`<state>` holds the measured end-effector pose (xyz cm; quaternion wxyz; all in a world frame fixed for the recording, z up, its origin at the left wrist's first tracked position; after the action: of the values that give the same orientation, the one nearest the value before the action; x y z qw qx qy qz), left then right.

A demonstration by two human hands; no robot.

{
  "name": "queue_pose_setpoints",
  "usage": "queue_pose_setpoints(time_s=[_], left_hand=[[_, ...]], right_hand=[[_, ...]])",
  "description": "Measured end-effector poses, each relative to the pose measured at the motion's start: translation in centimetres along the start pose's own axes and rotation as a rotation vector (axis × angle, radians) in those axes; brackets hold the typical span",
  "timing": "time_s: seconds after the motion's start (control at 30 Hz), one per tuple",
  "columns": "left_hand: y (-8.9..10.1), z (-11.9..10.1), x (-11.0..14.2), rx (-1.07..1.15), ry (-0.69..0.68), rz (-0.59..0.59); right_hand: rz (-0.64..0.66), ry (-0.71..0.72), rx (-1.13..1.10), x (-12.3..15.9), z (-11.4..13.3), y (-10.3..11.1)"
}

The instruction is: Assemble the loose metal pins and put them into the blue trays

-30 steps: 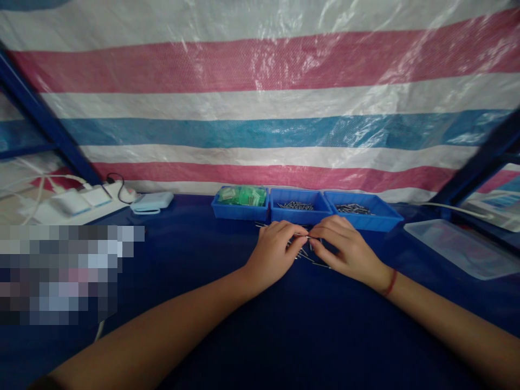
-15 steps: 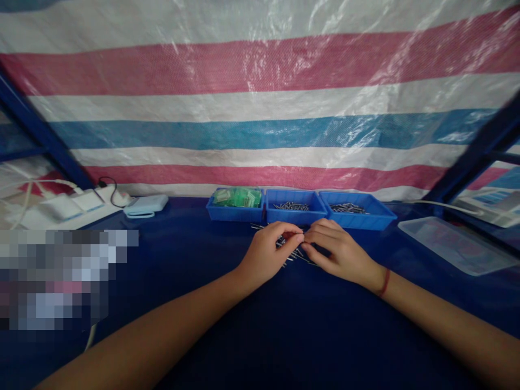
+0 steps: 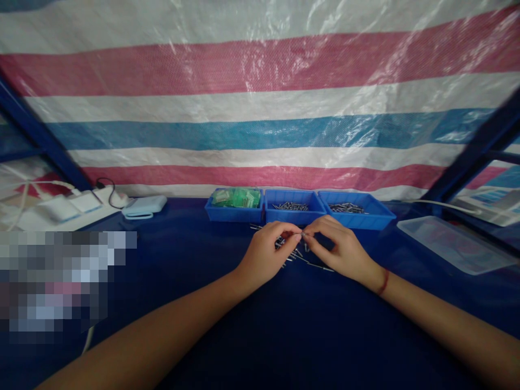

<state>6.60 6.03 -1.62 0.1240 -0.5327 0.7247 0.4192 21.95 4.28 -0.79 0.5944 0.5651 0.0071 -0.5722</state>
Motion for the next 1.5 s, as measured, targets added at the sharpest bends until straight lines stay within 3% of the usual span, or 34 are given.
queue_pose_setpoints(time_s=[0.33,0.53,0.63,0.77,0.87,0.93,1.0,1.17,1.3,1.4,1.5], left_hand=[[0.2,0.6,0.0,-0.055,0.044,-0.035],[0.0,0.5,0.0,-0.045,0.046,-0.012],[0.1,0.4,0.1,-0.046,0.081,-0.040],[0.2,0.4,0.0,-0.054,0.101,-0.038],[0.3,0.3,0.0,-0.107,0.078,-0.049],[0.5,0.3,0.0,-0.170,0.071,-0.077],[0.6,0.1,0.0,-0.221,0.058,-0.097],[0.5,-0.5,0.0,-0.242,0.022,-0.058],[0.4,0.0,0.1,-0.246,0.041,-0.048],[0.1,0.1,0.0,-0.255,0.026,-0.009],[0.2,-1.8,0.1,-0.326,-0.068,0.052]], right_hand=[[-0.166,0.045,0.035,0.2,0.6,0.9],[-0.101,0.113,0.080,0.1,1.7,0.7],[-0.222,-0.047,0.193,-0.1,0.0,1.6],[-0.445,-0.327,0.369,0.0,-4.5,4.0],[-0.464,-0.430,0.443,0.2,-6.9,5.1],[-0.472,-0.449,0.507,0.3,-7.0,5.4],[-0.429,-0.375,0.539,0.2,-5.9,5.0],[-0.010,-0.034,0.313,-0.3,-1.5,1.4],[0.150,-0.015,0.255,-0.1,-0.5,-0.7],[0.193,-0.039,0.253,0.1,-0.9,-1.2],[0.193,-0.048,0.242,0.1,-1.3,-1.2]])
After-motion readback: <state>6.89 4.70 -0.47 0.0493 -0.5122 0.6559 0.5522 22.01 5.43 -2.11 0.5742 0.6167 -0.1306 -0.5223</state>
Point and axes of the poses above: each hand's wrist, its own x-axis away from the middle knuckle, its own y-axis out of the back of the hand, z = x × y, the point moved 4 cm from there along -x, towards the middle knuckle, and after that the axes turned 4 degrees about -y, right-handed, at the moved point
